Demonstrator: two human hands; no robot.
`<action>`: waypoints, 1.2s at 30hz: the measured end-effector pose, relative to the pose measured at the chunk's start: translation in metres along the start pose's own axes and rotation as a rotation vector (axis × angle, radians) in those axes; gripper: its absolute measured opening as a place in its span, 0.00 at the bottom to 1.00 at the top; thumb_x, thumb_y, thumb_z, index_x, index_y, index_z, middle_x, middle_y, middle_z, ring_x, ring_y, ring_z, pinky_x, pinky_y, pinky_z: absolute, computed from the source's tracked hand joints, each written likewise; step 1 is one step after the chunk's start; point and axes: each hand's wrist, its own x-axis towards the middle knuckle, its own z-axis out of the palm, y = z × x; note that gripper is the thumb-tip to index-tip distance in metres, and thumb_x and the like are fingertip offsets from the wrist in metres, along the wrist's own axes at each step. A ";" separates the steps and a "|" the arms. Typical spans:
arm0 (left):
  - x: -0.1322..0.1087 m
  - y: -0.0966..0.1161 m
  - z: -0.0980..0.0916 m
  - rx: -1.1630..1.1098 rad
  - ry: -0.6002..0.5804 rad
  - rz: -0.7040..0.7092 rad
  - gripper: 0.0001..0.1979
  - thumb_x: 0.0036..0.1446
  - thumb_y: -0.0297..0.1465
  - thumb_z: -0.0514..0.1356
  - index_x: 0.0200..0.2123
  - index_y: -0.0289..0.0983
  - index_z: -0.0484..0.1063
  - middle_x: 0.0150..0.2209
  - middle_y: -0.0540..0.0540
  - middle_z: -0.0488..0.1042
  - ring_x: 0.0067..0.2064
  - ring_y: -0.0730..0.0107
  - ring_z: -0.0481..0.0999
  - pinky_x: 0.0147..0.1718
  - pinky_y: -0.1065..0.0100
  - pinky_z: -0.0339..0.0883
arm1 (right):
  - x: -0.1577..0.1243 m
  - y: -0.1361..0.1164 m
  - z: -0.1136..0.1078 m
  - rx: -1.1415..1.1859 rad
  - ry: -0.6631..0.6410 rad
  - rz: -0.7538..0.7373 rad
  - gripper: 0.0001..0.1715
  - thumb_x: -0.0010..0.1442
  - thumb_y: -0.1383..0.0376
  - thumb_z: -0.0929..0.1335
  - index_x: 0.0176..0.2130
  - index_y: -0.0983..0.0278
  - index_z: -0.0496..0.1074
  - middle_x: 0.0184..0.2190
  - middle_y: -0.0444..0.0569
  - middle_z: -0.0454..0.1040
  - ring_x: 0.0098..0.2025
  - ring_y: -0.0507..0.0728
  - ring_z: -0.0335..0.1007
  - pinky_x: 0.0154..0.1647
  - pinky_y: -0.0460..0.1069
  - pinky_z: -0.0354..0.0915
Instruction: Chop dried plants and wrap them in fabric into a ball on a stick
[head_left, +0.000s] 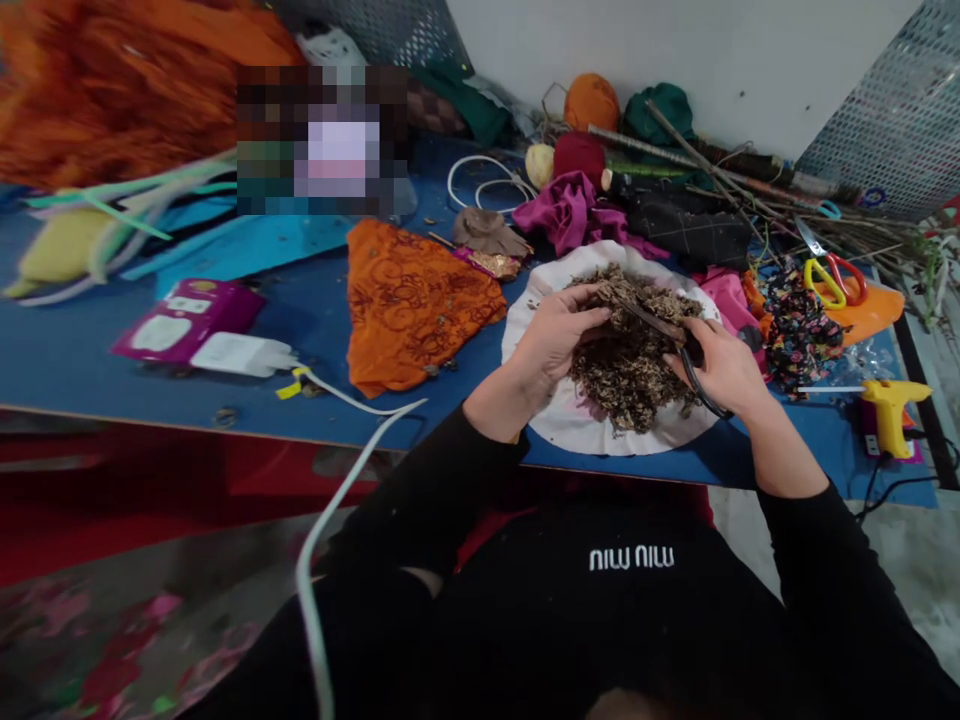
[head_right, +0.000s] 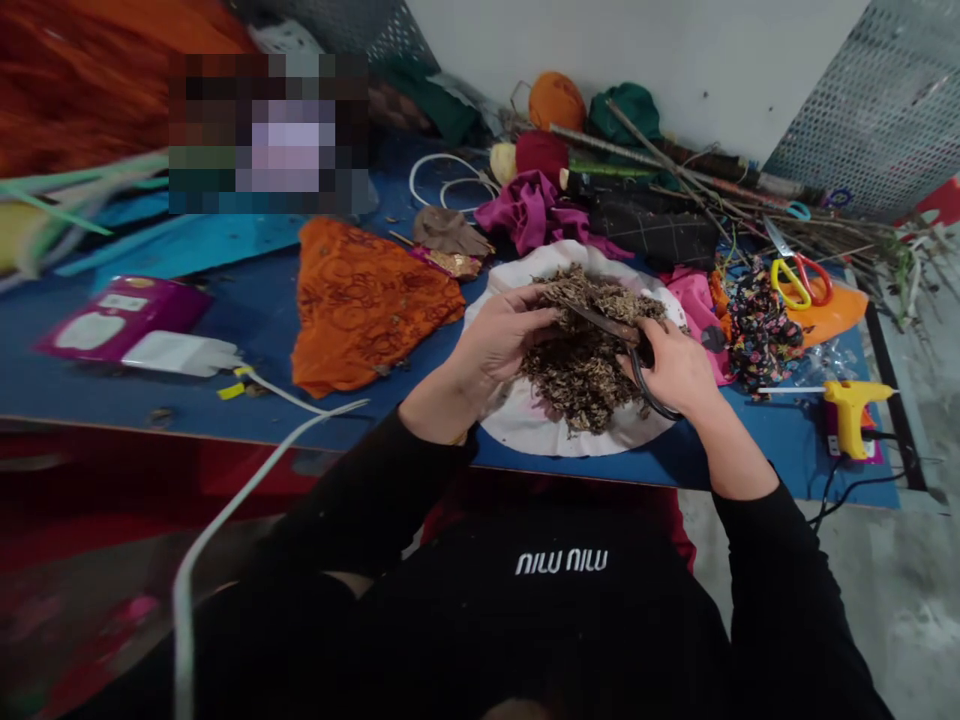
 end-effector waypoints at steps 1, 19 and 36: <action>0.000 0.000 0.000 -0.026 0.021 0.012 0.14 0.44 0.26 0.72 0.38 0.38 0.81 0.38 0.47 0.82 0.37 0.68 0.80 0.37 0.67 0.79 | 0.000 0.002 0.000 0.000 -0.005 -0.009 0.37 0.66 0.48 0.65 0.64 0.66 0.69 0.54 0.62 0.77 0.50 0.68 0.76 0.49 0.58 0.68; 0.000 -0.011 0.007 0.086 0.142 0.153 0.11 0.38 0.23 0.70 0.30 0.35 0.79 0.28 0.52 0.78 0.31 0.75 0.73 0.29 0.74 0.68 | -0.002 -0.020 0.000 -0.121 -0.192 0.043 0.25 0.69 0.59 0.63 0.60 0.67 0.71 0.51 0.61 0.79 0.49 0.66 0.77 0.45 0.54 0.66; 0.000 -0.005 0.010 0.060 0.134 0.089 0.11 0.39 0.19 0.67 0.29 0.36 0.75 0.24 0.54 0.72 0.26 0.78 0.69 0.25 0.75 0.65 | 0.001 -0.025 0.004 -0.207 -0.189 0.046 0.26 0.68 0.64 0.61 0.62 0.68 0.69 0.55 0.62 0.79 0.50 0.67 0.78 0.45 0.54 0.67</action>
